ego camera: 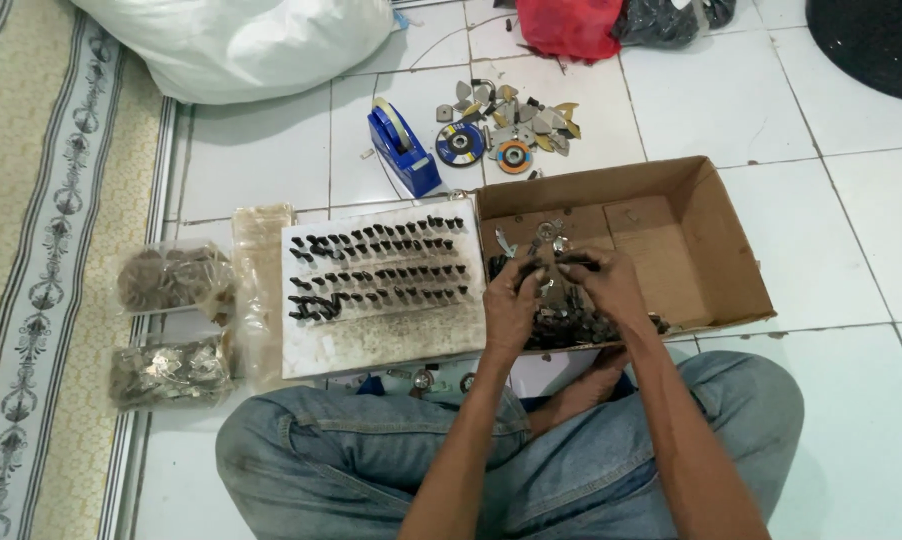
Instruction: Organizing small metal parts by inserting pins into a grid tray and sorting other components in a box.
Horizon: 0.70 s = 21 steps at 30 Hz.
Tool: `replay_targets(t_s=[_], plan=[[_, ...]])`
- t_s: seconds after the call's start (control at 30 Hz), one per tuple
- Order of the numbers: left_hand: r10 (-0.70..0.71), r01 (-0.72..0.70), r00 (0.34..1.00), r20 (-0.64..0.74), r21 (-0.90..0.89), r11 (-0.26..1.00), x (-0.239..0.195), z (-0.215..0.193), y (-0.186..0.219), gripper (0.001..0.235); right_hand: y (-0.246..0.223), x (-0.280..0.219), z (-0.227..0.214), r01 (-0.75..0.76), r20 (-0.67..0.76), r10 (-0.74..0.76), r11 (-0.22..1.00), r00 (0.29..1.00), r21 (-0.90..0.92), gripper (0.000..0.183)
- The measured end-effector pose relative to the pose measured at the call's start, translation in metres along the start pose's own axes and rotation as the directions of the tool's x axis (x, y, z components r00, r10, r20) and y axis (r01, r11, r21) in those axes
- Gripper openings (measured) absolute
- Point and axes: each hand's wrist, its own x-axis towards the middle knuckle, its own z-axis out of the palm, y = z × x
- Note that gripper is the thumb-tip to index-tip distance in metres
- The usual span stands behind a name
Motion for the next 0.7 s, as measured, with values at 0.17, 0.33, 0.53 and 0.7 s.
replay_targets(t_s=[0.17,0.33,0.53,0.7], plan=[[-0.154,0.107,0.98,-0.126,-0.32,0.941,0.002,-0.004,0.017,0.027,-0.038,-0.018,0.007,0.085,-0.053,-0.082,0.994,0.995,0.071,0.02],[-0.345,0.189,0.927,-0.147,-0.612,0.768,0.001,-0.005,0.032,0.024,-0.06,-0.034,0.018,0.14,-0.086,-0.132,0.985,0.988,0.101,0.018],[-0.388,0.182,0.907,-0.16,-0.684,0.707,0.002,-0.006,0.019,0.014,-0.075,-0.045,0.021,0.181,-0.116,-0.161,0.965,0.98,0.191,0.009],[-0.396,0.2,0.914,-0.093,-0.746,0.636,0.002,-0.007,0.008,0.017,-0.077,-0.047,0.032,0.265,-0.157,-0.235,0.939,0.959,0.218,0.013]])
